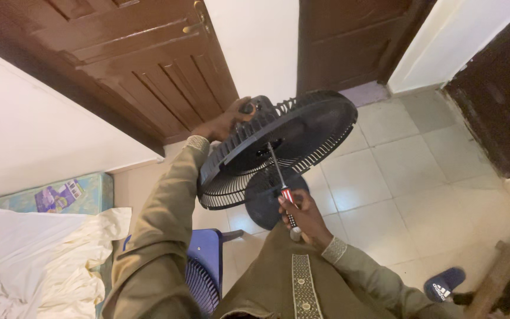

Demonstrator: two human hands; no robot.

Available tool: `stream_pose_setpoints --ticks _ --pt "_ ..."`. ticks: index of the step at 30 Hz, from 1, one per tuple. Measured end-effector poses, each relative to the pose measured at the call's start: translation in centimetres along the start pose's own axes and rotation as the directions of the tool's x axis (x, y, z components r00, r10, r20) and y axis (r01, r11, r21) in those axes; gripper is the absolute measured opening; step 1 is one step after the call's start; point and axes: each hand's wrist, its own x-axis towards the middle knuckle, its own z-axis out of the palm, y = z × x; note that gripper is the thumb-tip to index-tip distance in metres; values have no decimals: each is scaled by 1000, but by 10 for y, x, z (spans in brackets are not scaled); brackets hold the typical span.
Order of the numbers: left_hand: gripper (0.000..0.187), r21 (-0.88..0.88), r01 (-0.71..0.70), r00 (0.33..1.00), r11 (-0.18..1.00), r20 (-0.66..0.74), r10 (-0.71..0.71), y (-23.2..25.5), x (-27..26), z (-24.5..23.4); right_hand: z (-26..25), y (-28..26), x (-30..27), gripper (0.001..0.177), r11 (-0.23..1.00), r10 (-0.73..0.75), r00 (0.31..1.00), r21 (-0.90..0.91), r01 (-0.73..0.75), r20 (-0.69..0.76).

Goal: The person uses a screwdriver to tighten the front grill of a standing fan, then attaches the fan blade to the motor shaft and secures it with a nut. The person works in a bedroom with a bed and another fan visible.

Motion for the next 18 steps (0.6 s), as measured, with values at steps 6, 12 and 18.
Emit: stream_pose_setpoints --ticks 6,12,18 --pt "80 137 -47 999 989 7 46 27 -32 -21 -6 6 16 50 778 178 856 463 -425 486" --pt "61 -173 117 936 978 -311 -167 119 -94 -31 -5 -5 16 59 749 139 822 484 -452 552" --pt "96 -210 -293 789 933 -604 112 207 -195 36 -12 -27 13 35 983 178 981 36 -181 76"
